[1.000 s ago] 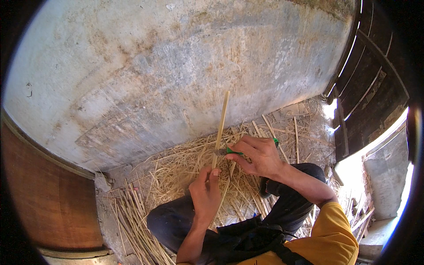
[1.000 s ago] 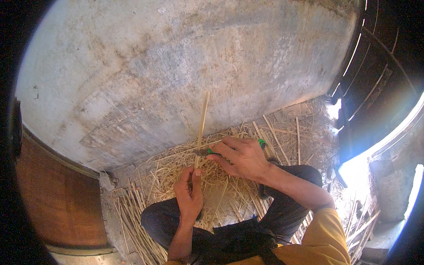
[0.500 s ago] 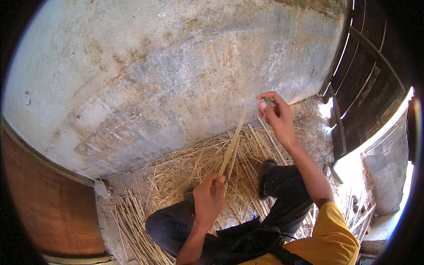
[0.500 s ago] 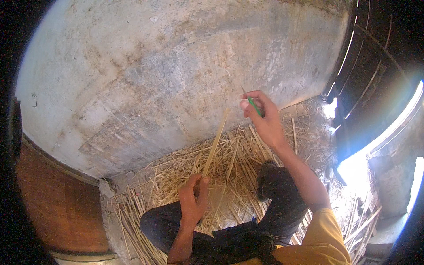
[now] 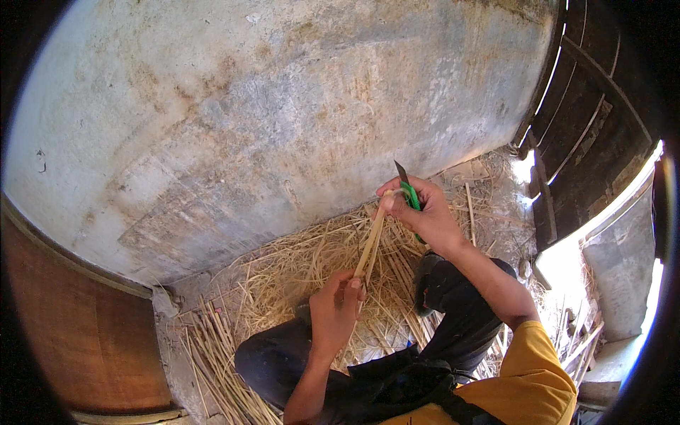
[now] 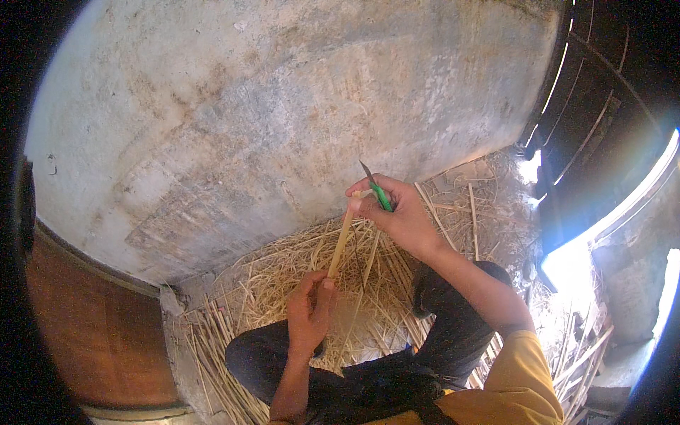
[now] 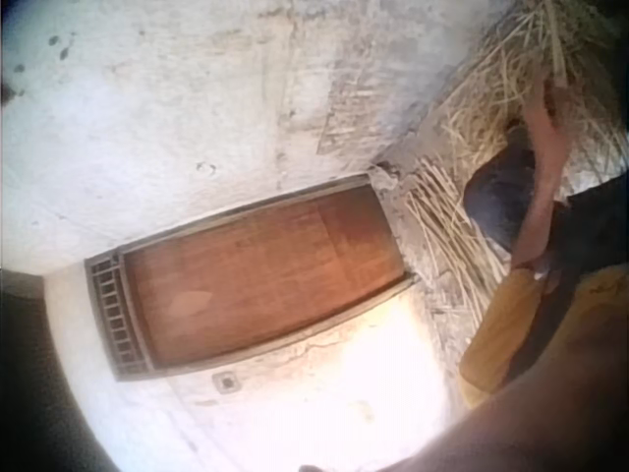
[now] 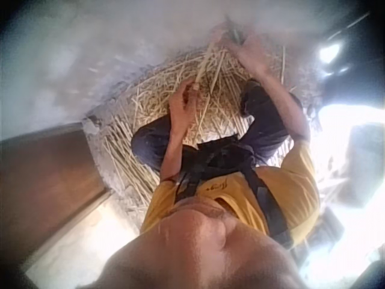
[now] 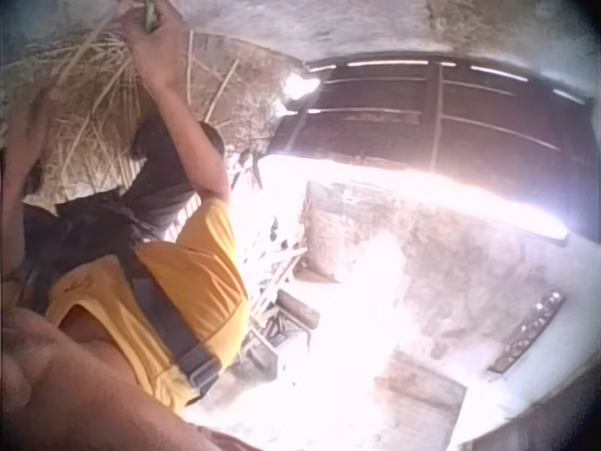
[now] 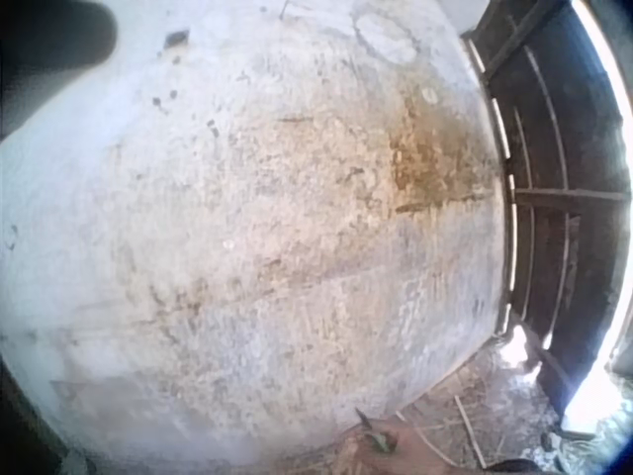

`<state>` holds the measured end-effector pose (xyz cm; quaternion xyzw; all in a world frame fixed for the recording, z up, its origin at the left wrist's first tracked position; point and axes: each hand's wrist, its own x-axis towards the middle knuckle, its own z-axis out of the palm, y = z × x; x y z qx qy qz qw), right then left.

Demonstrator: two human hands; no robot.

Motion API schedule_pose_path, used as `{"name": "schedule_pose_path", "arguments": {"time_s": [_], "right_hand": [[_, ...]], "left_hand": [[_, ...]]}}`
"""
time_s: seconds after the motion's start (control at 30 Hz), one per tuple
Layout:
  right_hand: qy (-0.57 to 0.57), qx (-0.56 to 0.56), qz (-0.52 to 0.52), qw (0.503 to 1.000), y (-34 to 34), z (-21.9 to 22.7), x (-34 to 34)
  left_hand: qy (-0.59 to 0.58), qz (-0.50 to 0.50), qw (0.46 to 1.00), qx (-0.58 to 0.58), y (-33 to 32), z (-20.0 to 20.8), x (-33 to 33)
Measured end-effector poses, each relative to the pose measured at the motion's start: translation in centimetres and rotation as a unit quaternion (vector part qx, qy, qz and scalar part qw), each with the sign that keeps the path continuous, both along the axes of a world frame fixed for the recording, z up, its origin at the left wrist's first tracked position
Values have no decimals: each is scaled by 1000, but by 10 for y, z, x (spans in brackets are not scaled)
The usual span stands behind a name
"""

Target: The person uses a utility knife to shave thin strips from a bamboo stick, working over a pile of dry straw while sitting down.

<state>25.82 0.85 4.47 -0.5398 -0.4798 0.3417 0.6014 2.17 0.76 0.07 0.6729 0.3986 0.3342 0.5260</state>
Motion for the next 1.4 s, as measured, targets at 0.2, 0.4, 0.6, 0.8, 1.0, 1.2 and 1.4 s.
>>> {"name": "schedule_pose_path", "arguments": {"time_s": [0.2, 0.4, 0.6, 0.8, 1.0, 1.2, 1.4], "right_hand": [[50, -20, -59, 997, 0, 4, 1], [16, 12, -70, 997, 4, -7, 6], [-84, 8, -102, 991, -1, 0, 3], [-159, 35, -124, 979, -3, 4, -2], [-185, 20, -130, 974, -6, 9, -3], [-267, 86, -147, 949, -3, 4, -2], [-308, 146, -179, 923, 4, -4, -3]], "left_hand": [[-28, -17, 999, -19, 4, -2, -7], [-28, -14, 999, -27, 4, -4, -8], [6, -3, 1000, -21, 3, 2, -8], [8, 16, 1000, -4, 3, 2, -7], [-8, 26, 999, 19, 1, 6, -5], [-12, 22, 1000, 5, 1, 5, -5], [15, 40, 999, 16, -1, 5, -5]]}}
